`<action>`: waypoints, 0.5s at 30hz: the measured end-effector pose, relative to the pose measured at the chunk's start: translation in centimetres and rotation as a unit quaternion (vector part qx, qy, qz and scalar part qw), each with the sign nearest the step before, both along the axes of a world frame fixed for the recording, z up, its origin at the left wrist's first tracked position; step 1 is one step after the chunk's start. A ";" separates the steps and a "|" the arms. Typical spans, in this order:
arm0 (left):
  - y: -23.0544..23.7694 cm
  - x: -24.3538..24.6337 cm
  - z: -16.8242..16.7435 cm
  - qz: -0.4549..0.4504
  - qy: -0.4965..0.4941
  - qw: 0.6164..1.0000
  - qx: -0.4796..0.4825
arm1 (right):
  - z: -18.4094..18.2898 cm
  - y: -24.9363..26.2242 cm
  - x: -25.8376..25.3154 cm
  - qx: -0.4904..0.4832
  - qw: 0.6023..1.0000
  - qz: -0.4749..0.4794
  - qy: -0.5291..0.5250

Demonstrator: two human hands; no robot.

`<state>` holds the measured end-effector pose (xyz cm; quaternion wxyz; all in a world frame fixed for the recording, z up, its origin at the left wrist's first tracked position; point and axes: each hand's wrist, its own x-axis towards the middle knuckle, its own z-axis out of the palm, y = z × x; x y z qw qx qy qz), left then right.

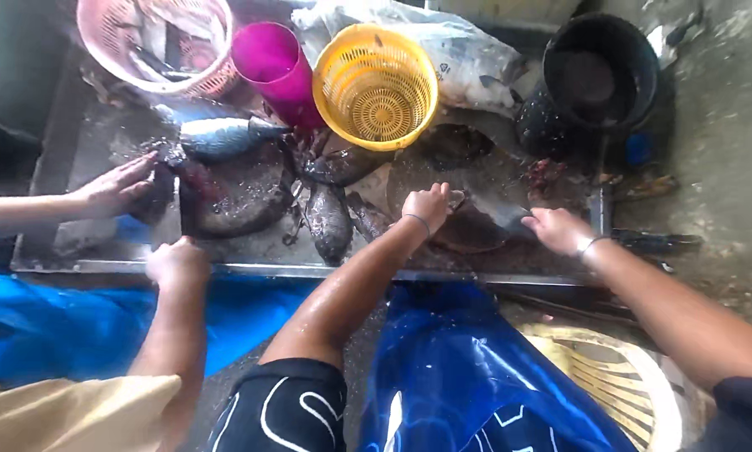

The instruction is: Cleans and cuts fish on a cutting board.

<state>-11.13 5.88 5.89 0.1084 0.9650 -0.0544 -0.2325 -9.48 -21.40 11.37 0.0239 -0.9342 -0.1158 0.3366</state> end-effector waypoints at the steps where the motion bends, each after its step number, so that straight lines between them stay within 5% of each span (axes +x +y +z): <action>1: -0.1 0.2 0.2 -0.011 0.007 1.000 0.007 | 1.2 -0.6 0.6 -0.048 0.998 0.045 0.012; 7: -0.1 1.1 0.2 -0.046 0.004 0.999 0.013 | 6.9 1.6 1.9 -0.217 0.942 0.257 -0.023; 15: -0.1 4.6 -0.3 -0.172 0.019 0.983 0.060 | 9.5 12.8 3.4 -0.310 0.891 0.329 -0.045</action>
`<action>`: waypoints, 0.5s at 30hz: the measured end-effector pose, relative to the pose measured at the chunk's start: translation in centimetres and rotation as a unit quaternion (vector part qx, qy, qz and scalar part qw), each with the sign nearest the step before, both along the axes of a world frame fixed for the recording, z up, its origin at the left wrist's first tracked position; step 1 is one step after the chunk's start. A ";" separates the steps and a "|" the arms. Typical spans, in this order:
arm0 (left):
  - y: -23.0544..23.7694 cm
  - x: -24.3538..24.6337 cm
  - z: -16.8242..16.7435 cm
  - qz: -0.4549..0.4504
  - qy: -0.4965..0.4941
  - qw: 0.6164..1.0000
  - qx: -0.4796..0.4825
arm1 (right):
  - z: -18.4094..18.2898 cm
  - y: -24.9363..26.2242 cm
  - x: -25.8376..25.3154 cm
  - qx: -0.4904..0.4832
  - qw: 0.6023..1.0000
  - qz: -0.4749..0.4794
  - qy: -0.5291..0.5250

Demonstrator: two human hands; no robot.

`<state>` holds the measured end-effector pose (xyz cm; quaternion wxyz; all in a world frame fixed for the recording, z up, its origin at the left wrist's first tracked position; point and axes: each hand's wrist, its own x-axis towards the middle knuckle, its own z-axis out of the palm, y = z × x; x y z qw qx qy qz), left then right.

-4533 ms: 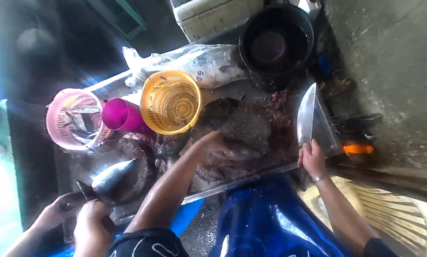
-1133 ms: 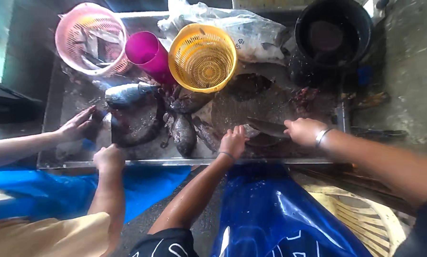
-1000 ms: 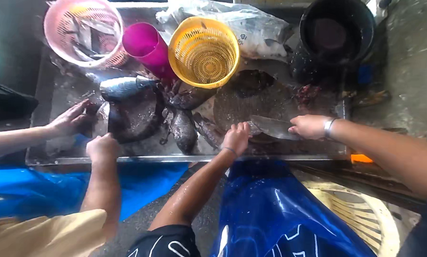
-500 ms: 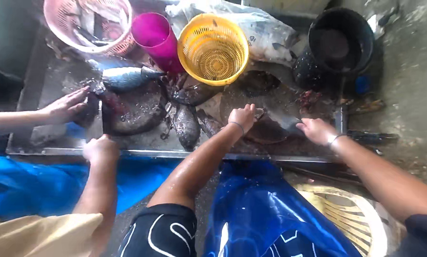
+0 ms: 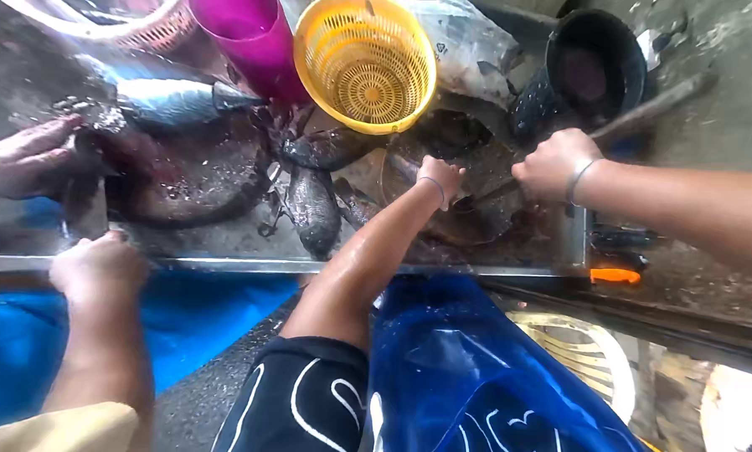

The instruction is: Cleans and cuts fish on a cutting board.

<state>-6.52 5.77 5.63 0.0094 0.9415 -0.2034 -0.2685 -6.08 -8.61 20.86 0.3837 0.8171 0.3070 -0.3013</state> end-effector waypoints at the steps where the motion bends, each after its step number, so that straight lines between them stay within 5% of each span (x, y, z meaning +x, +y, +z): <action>1: 0.3 0.4 -0.5 -0.019 -0.008 1.000 0.008 | -0.2 0.2 0.2 -0.001 1.000 0.003 -0.007; 15: 2.4 5.0 -2.9 0.012 0.054 0.997 -0.047 | -2.3 -2.8 -0.3 0.006 0.976 -0.216 0.008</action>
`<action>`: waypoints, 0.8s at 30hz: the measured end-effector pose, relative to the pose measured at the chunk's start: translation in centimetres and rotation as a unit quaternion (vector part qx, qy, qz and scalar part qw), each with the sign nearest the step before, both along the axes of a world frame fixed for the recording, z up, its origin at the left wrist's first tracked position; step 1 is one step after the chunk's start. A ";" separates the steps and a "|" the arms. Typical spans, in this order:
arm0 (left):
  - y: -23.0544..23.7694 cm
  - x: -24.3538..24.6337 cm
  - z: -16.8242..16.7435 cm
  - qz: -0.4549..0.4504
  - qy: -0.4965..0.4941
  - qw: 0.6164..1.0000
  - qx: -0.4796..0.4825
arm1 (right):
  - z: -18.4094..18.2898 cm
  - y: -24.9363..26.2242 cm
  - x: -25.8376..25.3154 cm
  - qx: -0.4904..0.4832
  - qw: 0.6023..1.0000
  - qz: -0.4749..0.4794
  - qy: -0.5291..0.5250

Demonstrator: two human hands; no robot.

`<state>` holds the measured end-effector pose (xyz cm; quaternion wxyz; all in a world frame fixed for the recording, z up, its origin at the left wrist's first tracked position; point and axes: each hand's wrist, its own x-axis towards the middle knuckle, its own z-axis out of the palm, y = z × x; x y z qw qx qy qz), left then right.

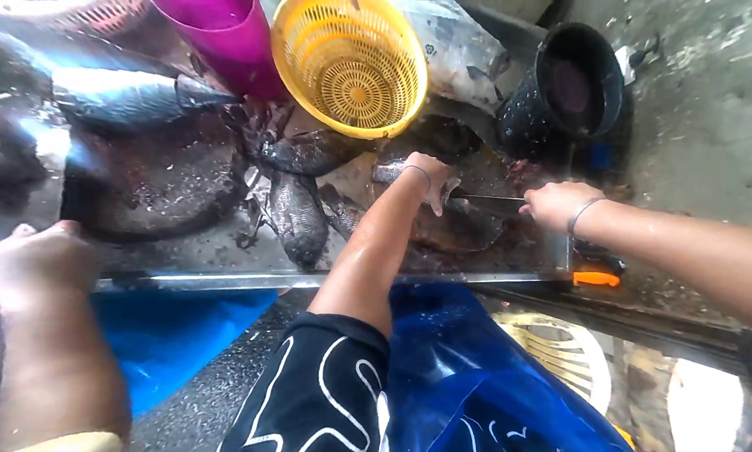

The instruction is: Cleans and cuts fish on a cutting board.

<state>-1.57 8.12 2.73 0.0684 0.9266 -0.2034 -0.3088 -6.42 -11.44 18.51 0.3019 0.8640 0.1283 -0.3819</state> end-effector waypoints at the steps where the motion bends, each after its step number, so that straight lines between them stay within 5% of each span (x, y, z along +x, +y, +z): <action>1: 0.2 0.0 0.1 0.005 0.003 1.000 -0.002 | 0.3 1.2 -0.1 -0.008 1.000 0.007 -0.006; 6: -0.5 -0.9 -0.2 0.004 -0.019 1.000 -0.008 | 0.4 8.5 -1.2 -0.063 0.995 0.071 -0.009; 11: -0.2 -2.8 -0.2 0.090 -0.044 0.994 -0.040 | -2.0 1.4 1.0 0.005 0.999 0.028 -0.036; 15: -0.5 -4.6 0.0 0.131 -0.061 0.988 -0.051 | -7.1 -3.3 -1.7 0.131 0.966 -0.222 -0.036; 18: -1.0 -5.7 -0.1 0.164 -0.073 0.981 -0.069 | -10.3 -6.3 -4.5 0.249 0.830 -0.500 0.006; 19: -0.9 -5.6 0.0 0.173 -0.075 0.979 -0.071 | -9.8 -5.7 -4.8 0.248 0.828 -0.502 0.012; 22: -0.6 -5.1 0.2 0.144 -0.071 0.985 -0.059 | -10.0 -4.9 -5.3 0.202 0.924 -0.323 -0.046; 24: -1.1 -4.2 0.5 0.060 -0.074 0.995 -0.023 | -11.8 -6.3 -5.9 0.212 0.933 -0.283 -0.062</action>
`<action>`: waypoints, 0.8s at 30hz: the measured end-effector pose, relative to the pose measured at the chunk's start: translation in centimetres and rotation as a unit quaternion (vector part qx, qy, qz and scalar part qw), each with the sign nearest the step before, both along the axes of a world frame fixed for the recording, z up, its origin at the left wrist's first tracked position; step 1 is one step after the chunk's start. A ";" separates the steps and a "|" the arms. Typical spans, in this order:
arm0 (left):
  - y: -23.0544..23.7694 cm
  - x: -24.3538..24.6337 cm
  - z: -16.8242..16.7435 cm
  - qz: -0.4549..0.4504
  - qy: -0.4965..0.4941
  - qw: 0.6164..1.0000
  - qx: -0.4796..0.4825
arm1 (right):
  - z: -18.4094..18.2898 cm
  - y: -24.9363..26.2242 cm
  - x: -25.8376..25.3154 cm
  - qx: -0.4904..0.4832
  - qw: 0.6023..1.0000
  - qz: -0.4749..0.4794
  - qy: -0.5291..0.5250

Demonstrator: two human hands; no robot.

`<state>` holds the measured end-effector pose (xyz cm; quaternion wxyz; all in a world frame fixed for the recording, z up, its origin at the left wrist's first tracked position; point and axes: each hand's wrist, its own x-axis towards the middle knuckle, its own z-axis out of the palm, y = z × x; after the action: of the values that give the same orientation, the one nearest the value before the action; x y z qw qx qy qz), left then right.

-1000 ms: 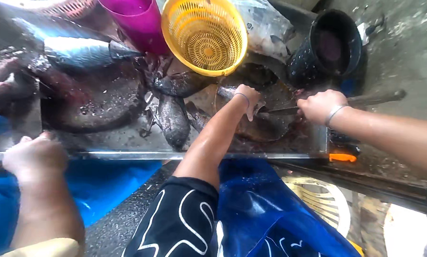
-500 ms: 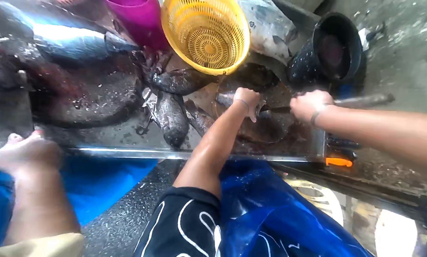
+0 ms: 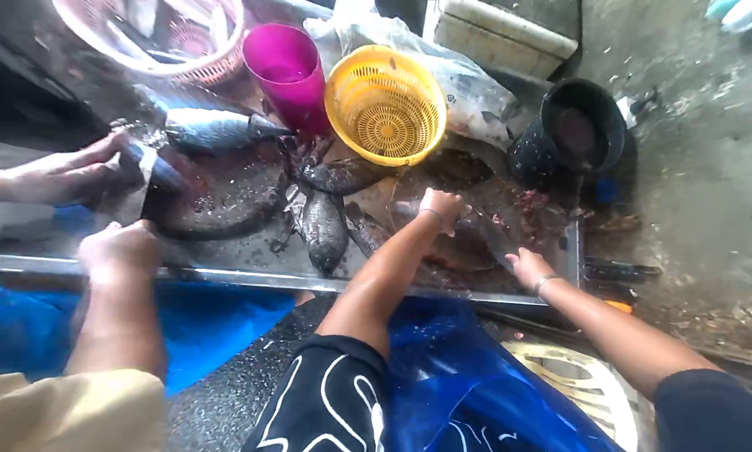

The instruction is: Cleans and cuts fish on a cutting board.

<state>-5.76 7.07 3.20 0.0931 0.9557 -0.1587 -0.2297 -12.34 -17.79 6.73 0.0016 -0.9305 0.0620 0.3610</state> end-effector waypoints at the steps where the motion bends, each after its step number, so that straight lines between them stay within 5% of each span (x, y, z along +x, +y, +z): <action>1: -0.6 0.5 0.1 -0.047 -0.007 0.999 0.023 | -0.5 -1.0 0.0 0.014 1.000 0.005 -0.001; 5: -2.7 0.5 -0.1 -0.158 -0.088 0.983 -0.020 | -1.8 -5.0 2.1 0.103 0.987 -0.117 -0.035; 9: -2.6 -2.3 -2.6 -0.077 -0.099 0.982 -0.138 | -2.1 -6.6 0.3 0.192 0.939 -0.277 -0.075; 16: -6.7 -3.5 -3.9 0.186 -0.066 0.975 -0.099 | -1.2 -2.8 -1.4 0.258 0.940 -0.222 -0.014; 24: -9.4 -2.7 -2.6 0.233 0.000 0.971 -0.046 | 2.8 -4.5 -0.2 0.137 0.986 -0.072 0.063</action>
<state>-8.42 -2.33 0.57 0.1877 0.9611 0.0577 -0.1943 -12.50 -22.30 9.54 0.1516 -0.8898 0.0786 0.4231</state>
